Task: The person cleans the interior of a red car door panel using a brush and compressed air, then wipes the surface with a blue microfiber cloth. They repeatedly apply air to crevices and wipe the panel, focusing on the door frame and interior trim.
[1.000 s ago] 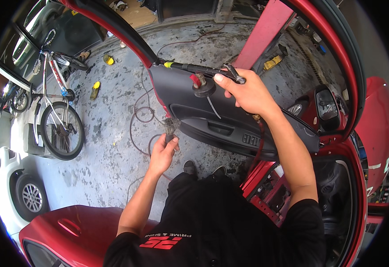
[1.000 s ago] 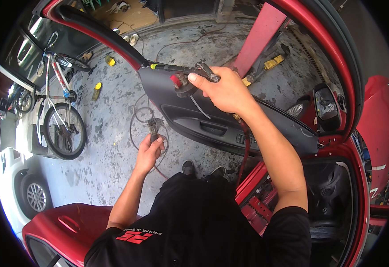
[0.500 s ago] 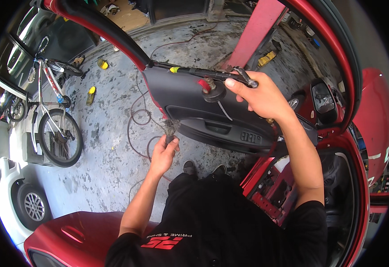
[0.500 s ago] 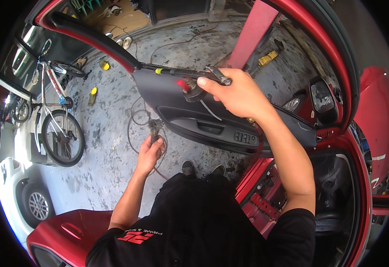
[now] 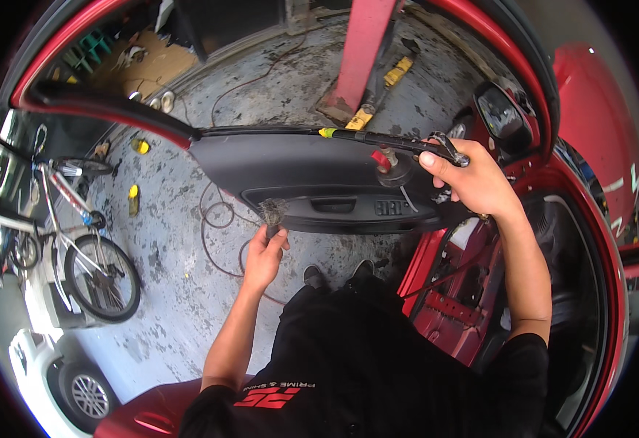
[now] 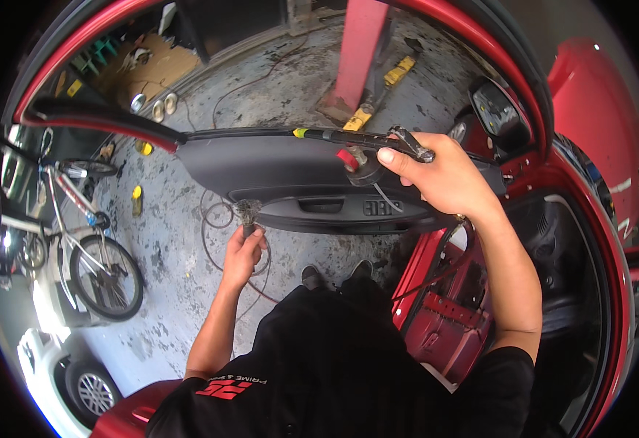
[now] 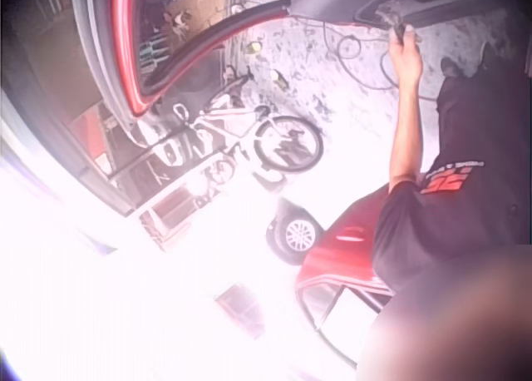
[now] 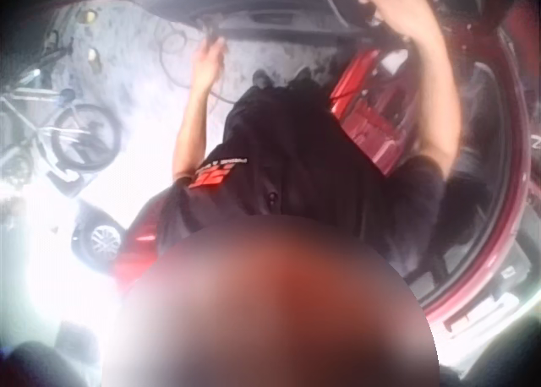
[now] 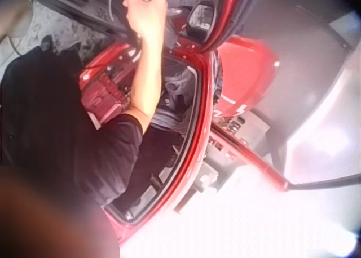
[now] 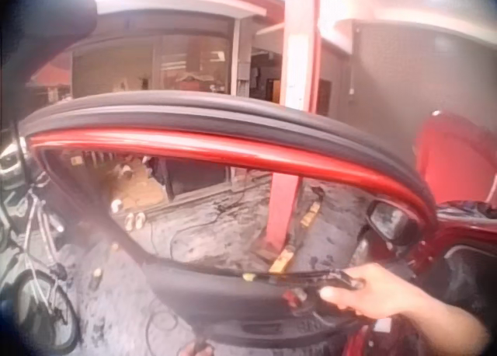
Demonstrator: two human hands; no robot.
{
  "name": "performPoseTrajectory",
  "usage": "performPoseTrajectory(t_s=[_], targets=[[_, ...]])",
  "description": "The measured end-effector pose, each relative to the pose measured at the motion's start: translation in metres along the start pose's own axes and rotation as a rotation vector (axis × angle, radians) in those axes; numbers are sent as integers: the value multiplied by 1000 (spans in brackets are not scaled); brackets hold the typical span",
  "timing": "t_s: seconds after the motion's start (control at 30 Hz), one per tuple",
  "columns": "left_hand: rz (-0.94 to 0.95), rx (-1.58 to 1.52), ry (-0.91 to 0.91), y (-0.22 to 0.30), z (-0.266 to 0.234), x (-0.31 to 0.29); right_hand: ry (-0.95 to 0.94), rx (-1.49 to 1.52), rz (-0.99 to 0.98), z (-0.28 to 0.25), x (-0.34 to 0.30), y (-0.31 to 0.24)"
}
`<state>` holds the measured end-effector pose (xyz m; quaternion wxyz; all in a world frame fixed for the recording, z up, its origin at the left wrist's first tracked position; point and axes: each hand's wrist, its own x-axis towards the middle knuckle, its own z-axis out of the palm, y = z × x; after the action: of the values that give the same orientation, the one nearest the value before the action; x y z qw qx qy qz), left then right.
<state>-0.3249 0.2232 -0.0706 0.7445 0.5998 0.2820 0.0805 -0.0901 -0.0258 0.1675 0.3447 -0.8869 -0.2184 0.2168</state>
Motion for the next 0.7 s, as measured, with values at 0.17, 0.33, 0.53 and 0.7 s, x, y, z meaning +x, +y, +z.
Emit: performPoseTrajectory(t_s=[0.17,0.33,0.53,0.7], targets=[[-21,50,-60,10,20,18,66,19,105,-35,-36,38],[13,45,-171,19,48,32,172,9,200,-62,-72,75],[41,157,-225,22,91,43,325,63,281,-85,-101,120],[57,168,-271,19,114,45,406,51,344,-105,-113,149]])
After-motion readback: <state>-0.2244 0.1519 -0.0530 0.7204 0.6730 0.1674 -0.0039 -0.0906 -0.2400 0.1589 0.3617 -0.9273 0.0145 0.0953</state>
